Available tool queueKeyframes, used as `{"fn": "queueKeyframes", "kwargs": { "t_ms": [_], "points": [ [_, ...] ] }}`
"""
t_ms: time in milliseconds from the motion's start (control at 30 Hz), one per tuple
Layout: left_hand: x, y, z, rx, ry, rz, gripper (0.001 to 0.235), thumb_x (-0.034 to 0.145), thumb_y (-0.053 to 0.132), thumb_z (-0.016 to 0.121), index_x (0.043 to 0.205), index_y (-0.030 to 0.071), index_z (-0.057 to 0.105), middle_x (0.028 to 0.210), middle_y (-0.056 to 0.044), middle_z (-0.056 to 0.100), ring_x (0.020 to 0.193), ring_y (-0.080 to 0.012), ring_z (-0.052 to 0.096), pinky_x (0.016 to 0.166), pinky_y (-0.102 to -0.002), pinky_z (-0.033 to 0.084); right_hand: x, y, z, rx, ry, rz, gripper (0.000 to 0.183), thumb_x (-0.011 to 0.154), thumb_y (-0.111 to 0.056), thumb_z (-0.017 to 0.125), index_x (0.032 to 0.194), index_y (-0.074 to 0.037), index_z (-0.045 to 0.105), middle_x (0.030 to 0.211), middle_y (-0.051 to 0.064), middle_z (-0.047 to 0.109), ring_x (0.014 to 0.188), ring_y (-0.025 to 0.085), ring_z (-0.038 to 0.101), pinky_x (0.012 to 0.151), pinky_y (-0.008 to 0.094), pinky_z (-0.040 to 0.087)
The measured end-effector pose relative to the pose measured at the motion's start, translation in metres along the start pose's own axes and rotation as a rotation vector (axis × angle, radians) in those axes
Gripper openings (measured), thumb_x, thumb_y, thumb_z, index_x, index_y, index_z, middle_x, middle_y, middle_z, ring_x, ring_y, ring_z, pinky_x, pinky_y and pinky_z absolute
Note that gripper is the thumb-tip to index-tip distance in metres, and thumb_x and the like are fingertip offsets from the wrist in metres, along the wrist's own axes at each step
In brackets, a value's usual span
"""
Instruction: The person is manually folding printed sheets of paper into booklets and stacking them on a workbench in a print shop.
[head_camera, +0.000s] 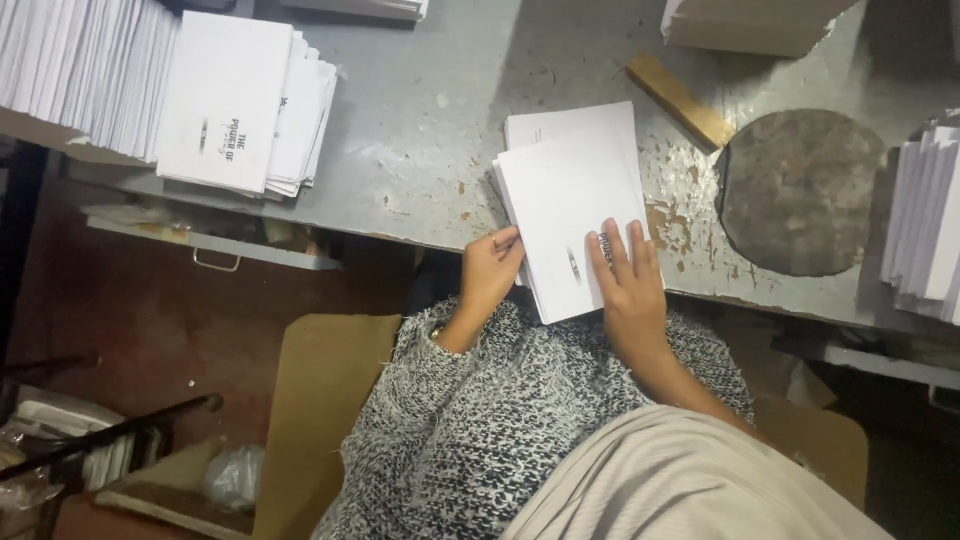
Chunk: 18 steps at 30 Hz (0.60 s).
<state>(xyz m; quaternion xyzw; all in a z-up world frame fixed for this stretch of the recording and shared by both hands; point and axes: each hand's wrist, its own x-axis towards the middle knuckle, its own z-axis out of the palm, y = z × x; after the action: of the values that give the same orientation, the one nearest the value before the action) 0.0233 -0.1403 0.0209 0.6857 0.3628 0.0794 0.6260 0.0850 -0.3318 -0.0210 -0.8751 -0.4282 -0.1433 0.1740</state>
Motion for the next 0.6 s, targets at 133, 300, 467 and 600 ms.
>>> {"fn": "queueKeyframes", "kwargs": {
  "t_ms": [133,300,467,600],
  "points": [
    [0.002,-0.023,-0.001,-0.174,0.021,-0.042,0.037,0.097,0.02,0.063,0.123,-0.006,0.069,0.115,-0.031,0.07,0.105,-0.0373,0.07,0.084,-0.042,0.062,-0.001,0.004,0.004,-0.028,-0.012,-0.026,0.056,0.094,0.01,0.059,0.147,-0.008,0.058,0.159,0.02,0.046,0.15,0.043,0.032,0.121,0.053,0.029],
    [0.011,-0.032,0.002,-0.118,0.036,-0.004,0.04,0.089,0.023,0.079,0.119,-0.002,0.073,0.104,-0.023,0.075,0.092,-0.0218,0.073,0.075,-0.033,0.062,0.012,0.003,-0.045,0.175,-0.407,-0.021,0.086,0.079,0.013,0.056,0.158,-0.015,0.038,0.169,0.02,0.021,0.154,0.046,0.014,0.122,0.062,0.014],
    [0.005,-0.023,0.0,-0.221,0.056,-0.062,0.043,0.086,0.022,0.082,0.119,-0.003,0.071,0.102,-0.019,0.076,0.086,-0.0146,0.069,0.074,-0.029,0.061,0.037,0.059,-0.089,0.657,-0.316,0.234,0.069,0.083,-0.012,0.08,0.145,-0.011,0.052,0.148,0.021,0.043,0.138,0.044,0.036,0.112,0.056,0.031],
    [-0.001,-0.015,0.001,-0.274,0.036,-0.068,0.038,0.085,0.017,0.084,0.114,-0.004,0.072,0.101,-0.017,0.077,0.087,-0.0157,0.071,0.077,-0.03,0.062,0.051,0.079,-0.067,0.845,-0.015,0.615,0.042,0.084,-0.02,0.089,0.123,-0.013,0.073,0.113,0.007,0.074,0.111,0.021,0.07,0.092,0.032,0.056]
  ]
}}
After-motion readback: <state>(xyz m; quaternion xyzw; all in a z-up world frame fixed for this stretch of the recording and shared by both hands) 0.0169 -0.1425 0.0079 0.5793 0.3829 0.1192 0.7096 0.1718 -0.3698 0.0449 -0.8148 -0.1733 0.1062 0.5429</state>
